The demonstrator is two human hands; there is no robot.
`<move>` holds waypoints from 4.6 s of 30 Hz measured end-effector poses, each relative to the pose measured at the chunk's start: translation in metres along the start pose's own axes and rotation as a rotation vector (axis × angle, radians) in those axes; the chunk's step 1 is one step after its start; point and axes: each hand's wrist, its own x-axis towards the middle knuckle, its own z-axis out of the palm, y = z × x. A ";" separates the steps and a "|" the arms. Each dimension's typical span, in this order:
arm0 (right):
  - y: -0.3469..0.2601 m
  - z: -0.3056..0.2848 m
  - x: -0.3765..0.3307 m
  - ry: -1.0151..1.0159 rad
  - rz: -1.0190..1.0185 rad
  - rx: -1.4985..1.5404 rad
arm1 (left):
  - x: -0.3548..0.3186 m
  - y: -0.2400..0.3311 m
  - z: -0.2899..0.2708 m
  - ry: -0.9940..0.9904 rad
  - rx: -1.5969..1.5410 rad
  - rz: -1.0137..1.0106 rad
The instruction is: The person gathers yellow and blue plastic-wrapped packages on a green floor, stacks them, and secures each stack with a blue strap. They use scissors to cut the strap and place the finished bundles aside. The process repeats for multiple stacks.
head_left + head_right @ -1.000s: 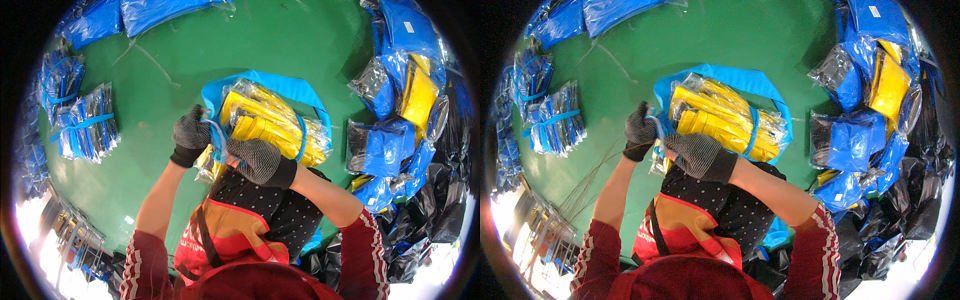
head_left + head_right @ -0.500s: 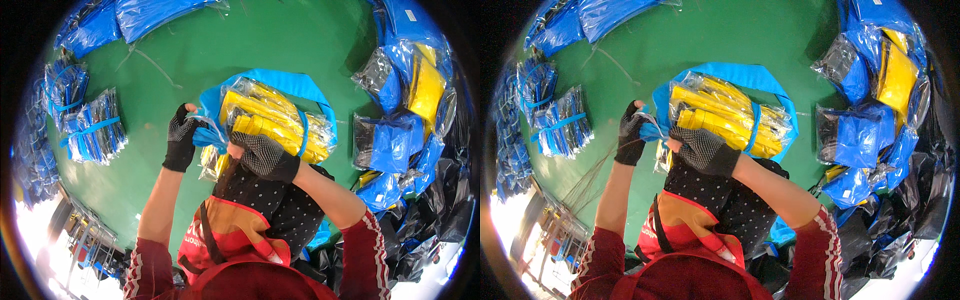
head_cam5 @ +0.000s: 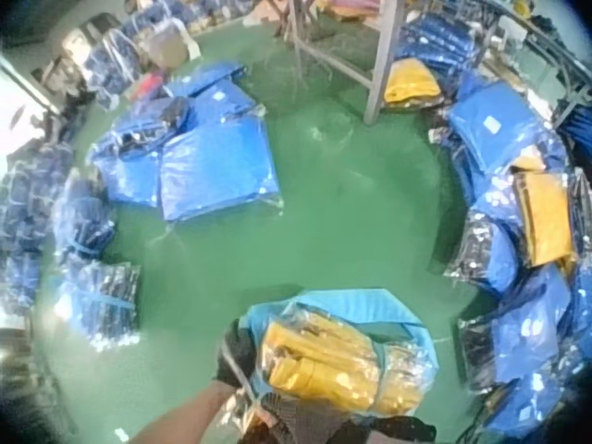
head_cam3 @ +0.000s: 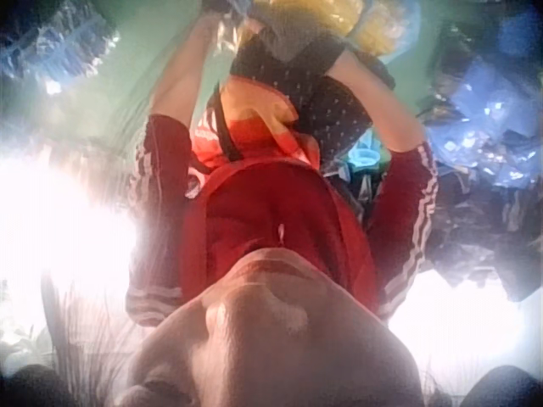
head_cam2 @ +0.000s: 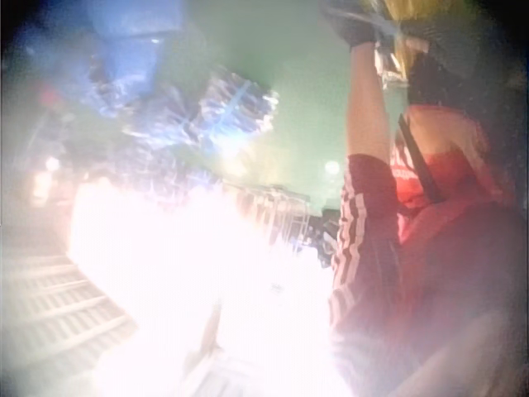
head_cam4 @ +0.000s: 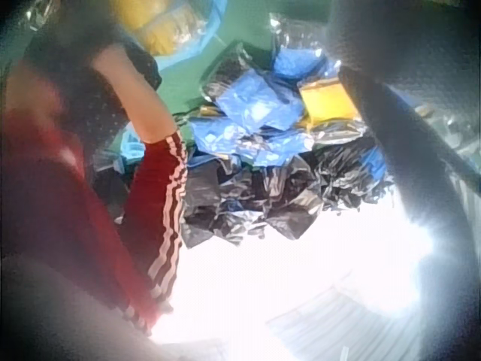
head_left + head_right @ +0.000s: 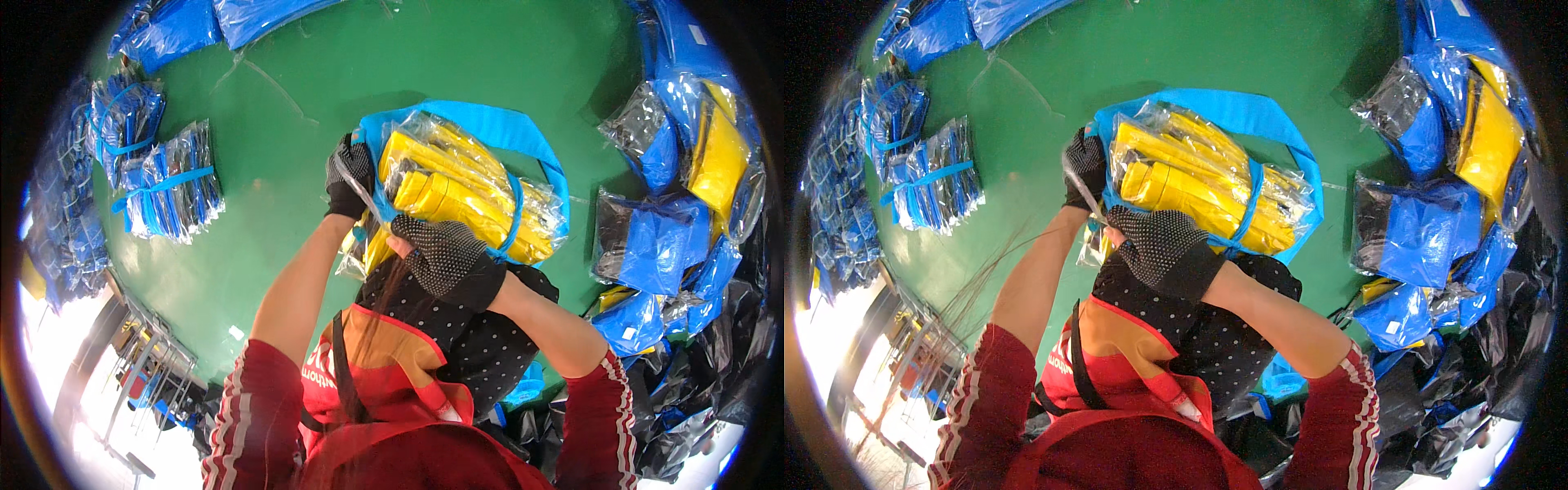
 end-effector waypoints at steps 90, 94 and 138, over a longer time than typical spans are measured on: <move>-0.034 0.093 -0.119 0.842 -0.174 0.007 | -0.186 0.073 -0.099 -0.259 -0.138 1.162; -0.032 0.093 -0.114 0.929 -0.213 0.547 | -0.192 0.068 -0.089 -0.262 -0.318 0.993; 0.323 0.067 -0.489 1.457 1.095 -0.301 | -0.154 0.025 -0.093 -0.319 -0.122 0.893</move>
